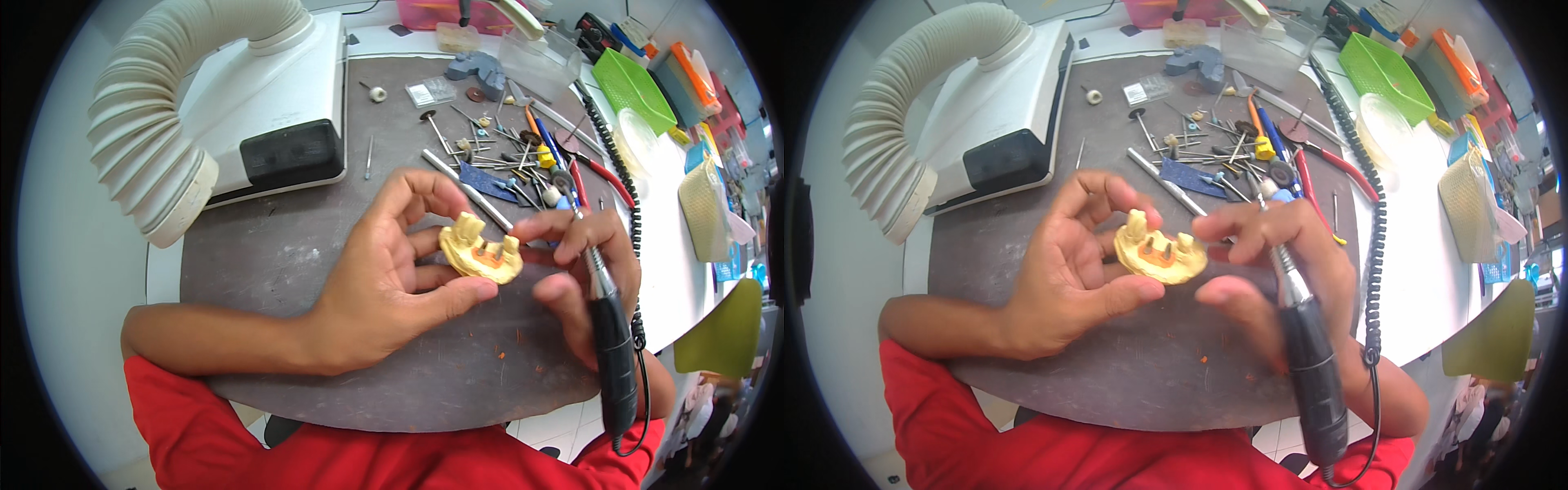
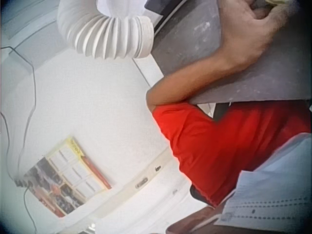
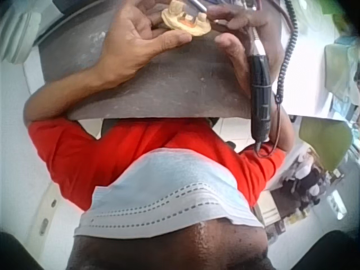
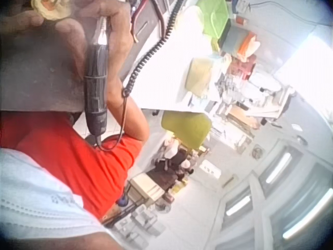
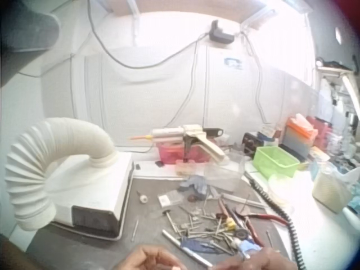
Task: The person uses a rotary carving tool to shape a yellow dental model, focusing on the gum and tooth areas. They periodically pause to brush away debris with a small brush before resuming the carving process.
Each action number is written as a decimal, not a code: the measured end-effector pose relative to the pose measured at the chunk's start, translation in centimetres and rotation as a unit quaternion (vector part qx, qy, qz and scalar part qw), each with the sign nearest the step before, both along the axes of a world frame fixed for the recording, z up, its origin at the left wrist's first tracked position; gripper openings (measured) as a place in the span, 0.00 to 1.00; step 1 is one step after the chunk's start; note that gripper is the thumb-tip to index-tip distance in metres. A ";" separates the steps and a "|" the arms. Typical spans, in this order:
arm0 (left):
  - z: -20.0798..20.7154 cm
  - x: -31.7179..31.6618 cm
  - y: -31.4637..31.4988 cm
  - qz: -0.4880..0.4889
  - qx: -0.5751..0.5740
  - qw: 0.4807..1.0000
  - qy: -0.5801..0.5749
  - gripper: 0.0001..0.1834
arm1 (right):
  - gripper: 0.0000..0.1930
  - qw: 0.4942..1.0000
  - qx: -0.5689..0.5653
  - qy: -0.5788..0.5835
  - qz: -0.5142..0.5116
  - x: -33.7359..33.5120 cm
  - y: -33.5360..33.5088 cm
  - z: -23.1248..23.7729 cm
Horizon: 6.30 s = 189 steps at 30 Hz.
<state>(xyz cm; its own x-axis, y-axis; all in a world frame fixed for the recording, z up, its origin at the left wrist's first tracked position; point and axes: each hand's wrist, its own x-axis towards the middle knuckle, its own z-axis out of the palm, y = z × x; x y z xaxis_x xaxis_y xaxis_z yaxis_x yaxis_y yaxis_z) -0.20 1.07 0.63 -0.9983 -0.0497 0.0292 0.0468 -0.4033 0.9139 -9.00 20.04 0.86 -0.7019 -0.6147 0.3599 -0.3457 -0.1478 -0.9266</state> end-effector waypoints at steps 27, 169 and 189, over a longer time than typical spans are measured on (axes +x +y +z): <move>1.0 0.9 -3.1 -0.050 -0.570 0.802 0.170 0.25 | 0.15 0.779 0.462 0.307 -0.291 -0.3 9.7 1.8; 1.5 -0.8 0.9 -0.290 -0.436 0.841 0.137 0.16 | 0.16 0.862 0.361 0.355 -0.013 3.9 8.3 7.5; 1.3 -1.2 0.6 -0.332 -0.432 0.826 0.144 0.19 | 0.21 0.847 0.393 0.356 0.044 2.6 8.0 10.9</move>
